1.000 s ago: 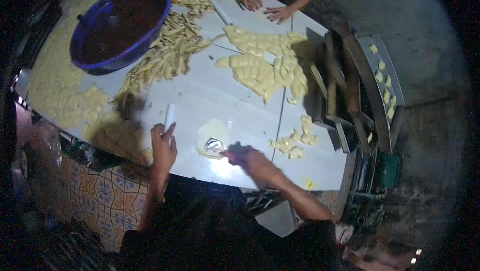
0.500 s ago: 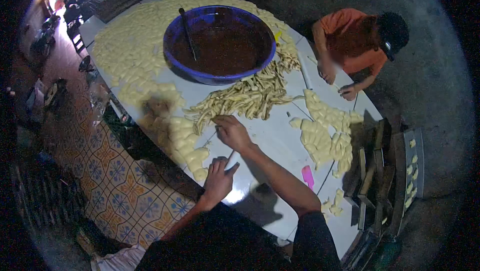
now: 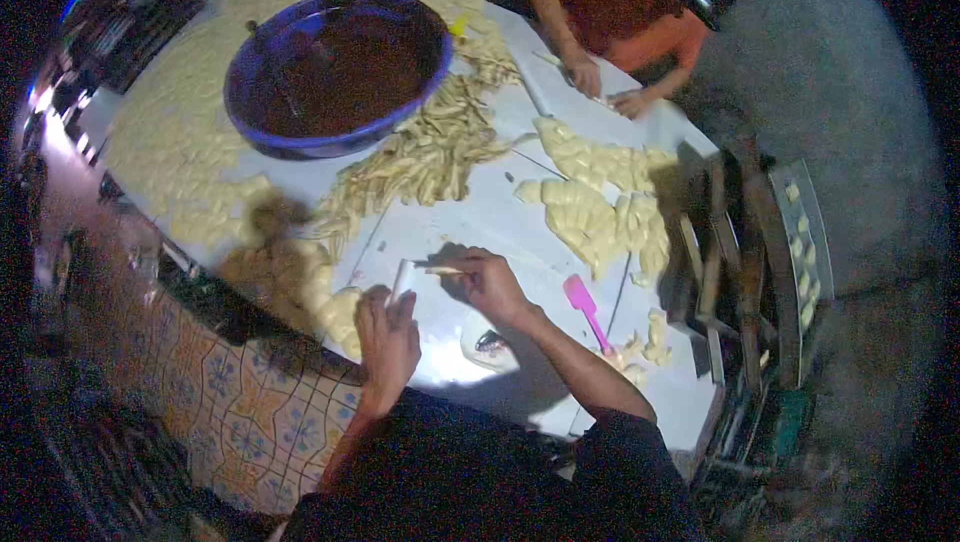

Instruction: The person spreads chocolate filling onto flattened dough using a spatula, rolls the dough by hand, and arranges the rolled pastries onto metal baking trays.

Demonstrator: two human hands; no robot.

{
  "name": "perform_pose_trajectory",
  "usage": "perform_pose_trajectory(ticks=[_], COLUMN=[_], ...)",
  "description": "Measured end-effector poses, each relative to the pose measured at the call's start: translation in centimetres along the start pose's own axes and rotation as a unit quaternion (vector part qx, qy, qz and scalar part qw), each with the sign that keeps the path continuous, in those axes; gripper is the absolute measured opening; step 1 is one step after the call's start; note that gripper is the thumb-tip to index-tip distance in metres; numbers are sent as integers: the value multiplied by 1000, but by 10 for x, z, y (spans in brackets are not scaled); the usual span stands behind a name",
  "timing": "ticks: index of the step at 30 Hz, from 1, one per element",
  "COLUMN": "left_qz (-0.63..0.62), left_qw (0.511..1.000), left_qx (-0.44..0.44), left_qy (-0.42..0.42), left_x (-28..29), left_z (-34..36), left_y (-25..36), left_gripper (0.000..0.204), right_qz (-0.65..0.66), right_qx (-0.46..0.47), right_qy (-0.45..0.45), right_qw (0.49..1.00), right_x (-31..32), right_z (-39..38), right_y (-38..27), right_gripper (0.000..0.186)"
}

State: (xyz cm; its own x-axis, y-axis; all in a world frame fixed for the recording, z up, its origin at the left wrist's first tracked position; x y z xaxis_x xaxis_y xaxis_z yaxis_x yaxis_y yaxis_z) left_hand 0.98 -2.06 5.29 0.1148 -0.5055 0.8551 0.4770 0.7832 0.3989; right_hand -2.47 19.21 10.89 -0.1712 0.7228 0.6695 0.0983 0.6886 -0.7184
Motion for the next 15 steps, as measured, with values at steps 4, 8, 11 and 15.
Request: perform_pose_trajectory(ticks=[4, 8, 11, 15], left_qz=[-199, -202, -195, -213], left_qw=[964, 947, 950, 948], left_qx=[-140, -206, -205, -198], left_qy=[-103, -144, -128, -127], left_x=[-18, -63, -72, -61], left_z=[29, 29, 17, 2], left_y=[44, 57, 66, 65], left_gripper=[38, 22, 16, 13], right_qz=[13, -54, -42, -25], right_qx=[31, 75, 67, 81], right_qy=[162, 251, 302, 250], right_qw=[986, 963, 950, 965], right_x=[-8, -40, -49, -64], right_z=[-88, -111, -127, -147], right_y=[62, 82, 97, 96], right_gripper=[29, 22, 27, 26])
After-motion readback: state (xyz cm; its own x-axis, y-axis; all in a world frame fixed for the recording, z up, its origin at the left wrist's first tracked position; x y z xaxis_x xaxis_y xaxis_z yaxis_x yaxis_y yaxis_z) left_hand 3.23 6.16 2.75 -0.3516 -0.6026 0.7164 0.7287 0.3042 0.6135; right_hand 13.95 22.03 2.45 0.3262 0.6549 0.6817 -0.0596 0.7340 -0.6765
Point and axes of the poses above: each hand's wrist, its own z-axis towards the middle knuckle, its own x-axis out of the back of the hand, y = z × x, the point moved 2 cm from there along z, towards the middle knuckle, and after that the axes turned 2 degrees about -x, right-handed, at the moved point
